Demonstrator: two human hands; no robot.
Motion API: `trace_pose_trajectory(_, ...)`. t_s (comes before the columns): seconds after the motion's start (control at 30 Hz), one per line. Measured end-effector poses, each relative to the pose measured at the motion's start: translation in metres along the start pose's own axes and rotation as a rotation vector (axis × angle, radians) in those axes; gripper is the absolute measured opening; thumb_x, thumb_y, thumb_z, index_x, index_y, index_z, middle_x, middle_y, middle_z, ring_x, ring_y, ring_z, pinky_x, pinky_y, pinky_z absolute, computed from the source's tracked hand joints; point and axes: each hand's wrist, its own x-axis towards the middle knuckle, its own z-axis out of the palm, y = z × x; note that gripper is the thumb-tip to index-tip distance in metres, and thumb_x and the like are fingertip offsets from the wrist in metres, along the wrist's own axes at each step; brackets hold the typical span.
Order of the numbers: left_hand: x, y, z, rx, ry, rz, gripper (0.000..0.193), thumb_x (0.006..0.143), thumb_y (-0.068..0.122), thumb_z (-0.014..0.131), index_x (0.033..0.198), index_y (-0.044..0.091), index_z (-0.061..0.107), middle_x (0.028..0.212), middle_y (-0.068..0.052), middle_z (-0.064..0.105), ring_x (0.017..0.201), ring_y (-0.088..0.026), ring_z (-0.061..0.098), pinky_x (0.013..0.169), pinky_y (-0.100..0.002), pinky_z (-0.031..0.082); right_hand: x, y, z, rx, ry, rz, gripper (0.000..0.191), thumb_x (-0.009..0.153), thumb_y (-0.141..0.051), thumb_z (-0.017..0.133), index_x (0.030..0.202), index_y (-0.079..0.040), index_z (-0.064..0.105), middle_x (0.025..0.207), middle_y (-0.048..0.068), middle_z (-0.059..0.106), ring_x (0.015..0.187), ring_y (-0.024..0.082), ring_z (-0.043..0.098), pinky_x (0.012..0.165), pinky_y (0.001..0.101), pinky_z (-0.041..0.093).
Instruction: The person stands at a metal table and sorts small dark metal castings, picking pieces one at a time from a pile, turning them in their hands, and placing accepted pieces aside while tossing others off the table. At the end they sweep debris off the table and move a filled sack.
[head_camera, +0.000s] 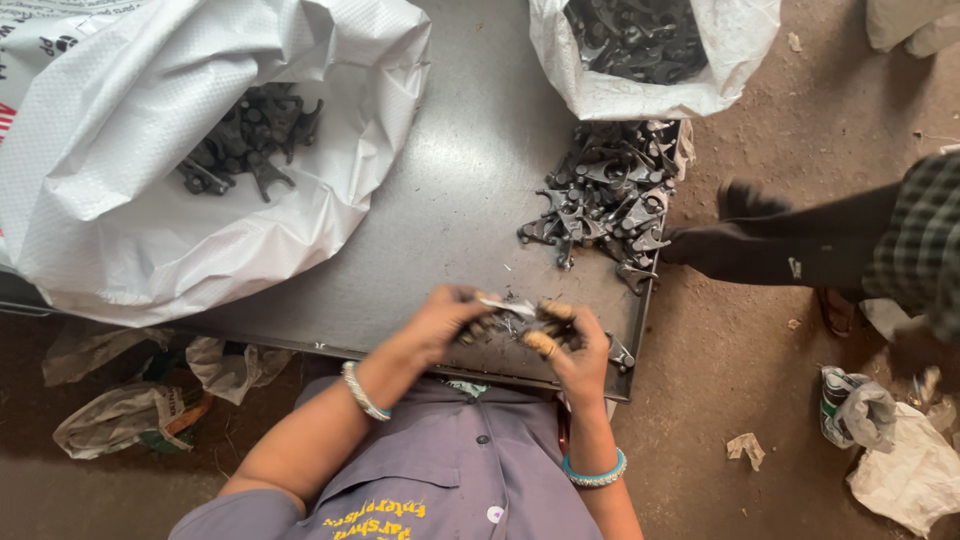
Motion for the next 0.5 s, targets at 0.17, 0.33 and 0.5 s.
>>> trace_pose_trajectory(0.17, -0.016, 0.065, -0.051, -0.846, -0.331, 0.315, 0.026, 0.111, 0.031, 0.061, 0.107, 0.006, 0.066, 0.081, 0.0, 0.061, 0.067, -0.013, 0.056, 0.061, -0.029, 0.046, 0.04, -0.006, -0.001, -0.35, 0.221, -0.091, 0.054, 0.081, -0.009, 0.09, 0.126, 0.001, 0.062, 0.106, 0.01, 0.068, 0.09, 0.013, 0.065, 0.074, 0.0264, 0.056)
trace_pose_trajectory(0.33, -0.024, 0.082, -0.036, -0.484, -0.092, 0.388, 0.048, 0.096, 0.054, 0.053, 0.096, 0.008, 0.068, 0.079, -0.005, 0.07, 0.068, -0.017, 0.065, 0.061, -0.03, 0.052, 0.076, 0.004, 0.015, -0.725, 0.315, -0.306, 0.067, 0.079, -0.003, 0.089, 0.134, 0.001, 0.051, 0.118, 0.017, 0.068, 0.104, 0.022, 0.065, 0.087, 0.0351, 0.054)
trace_pose_trajectory(0.5, -0.022, 0.059, -0.003, 0.066, 0.023, 0.386, 0.029, 0.098, 0.028, 0.068, 0.111, 0.003, 0.072, 0.091, -0.01, 0.077, 0.074, -0.015, 0.068, 0.064, -0.028, 0.054, 0.067, 0.02, 0.0, 0.035, 0.171, -0.032, 0.062, 0.084, -0.001, 0.085, 0.132, -0.004, 0.046, 0.116, 0.015, 0.065, 0.099, 0.017, 0.066, 0.087, 0.0301, 0.057)
